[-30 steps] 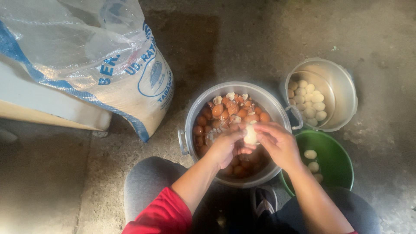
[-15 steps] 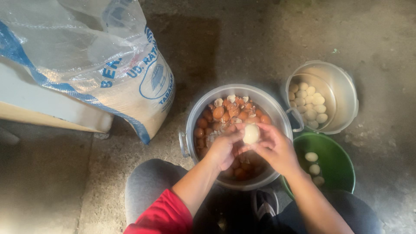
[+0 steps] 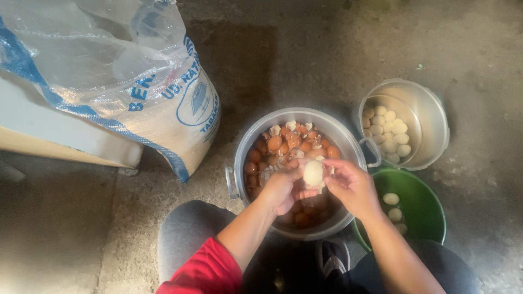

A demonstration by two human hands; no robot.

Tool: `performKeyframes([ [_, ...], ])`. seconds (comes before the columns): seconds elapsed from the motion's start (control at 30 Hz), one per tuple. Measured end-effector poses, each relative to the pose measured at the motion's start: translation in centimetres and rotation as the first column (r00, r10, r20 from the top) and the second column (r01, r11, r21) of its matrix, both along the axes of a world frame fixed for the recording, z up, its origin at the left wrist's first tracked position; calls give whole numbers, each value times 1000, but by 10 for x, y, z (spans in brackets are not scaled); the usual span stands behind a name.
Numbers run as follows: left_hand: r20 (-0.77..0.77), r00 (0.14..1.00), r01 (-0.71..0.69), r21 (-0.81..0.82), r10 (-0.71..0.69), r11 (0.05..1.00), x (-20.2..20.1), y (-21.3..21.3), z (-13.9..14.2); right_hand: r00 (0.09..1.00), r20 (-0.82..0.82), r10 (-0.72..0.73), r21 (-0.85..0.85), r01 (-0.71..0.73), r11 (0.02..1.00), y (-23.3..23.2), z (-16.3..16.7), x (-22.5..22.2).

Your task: The person peels boiled eggs by hand, removing the shells and placing the peeled eggs into a green bowl. The shells are discarded into a bucket of water.

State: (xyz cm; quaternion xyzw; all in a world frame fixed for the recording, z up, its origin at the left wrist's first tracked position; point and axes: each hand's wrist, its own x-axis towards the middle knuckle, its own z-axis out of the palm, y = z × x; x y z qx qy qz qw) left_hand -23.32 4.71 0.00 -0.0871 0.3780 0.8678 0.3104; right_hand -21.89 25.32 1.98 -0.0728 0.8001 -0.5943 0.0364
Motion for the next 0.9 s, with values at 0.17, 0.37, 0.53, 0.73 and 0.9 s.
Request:
performKeyframes([
  [0.17,-32,999,-14,13,14,1000,2,2,-4,999,37,29,85,-33,996,-4,13,3],
  [0.37,6,1000,-16,12,16,1000,0,3,-10,999,18,38,90,-40,995,-2,13,2],
  [0.53,31,999,13,-32,-12,999,1,3,-12,995,-24,97,-29,-97,995,6,5,2],
  [0.73,49,999,3,10,-4,1000,1,4,-13,992,-65,109,38,-106,994,0,4,6],
  [0.9,66,998,-15,-12,16,1000,2,7,-12,995,-57,79,76,-75,994,-3,8,6],
])
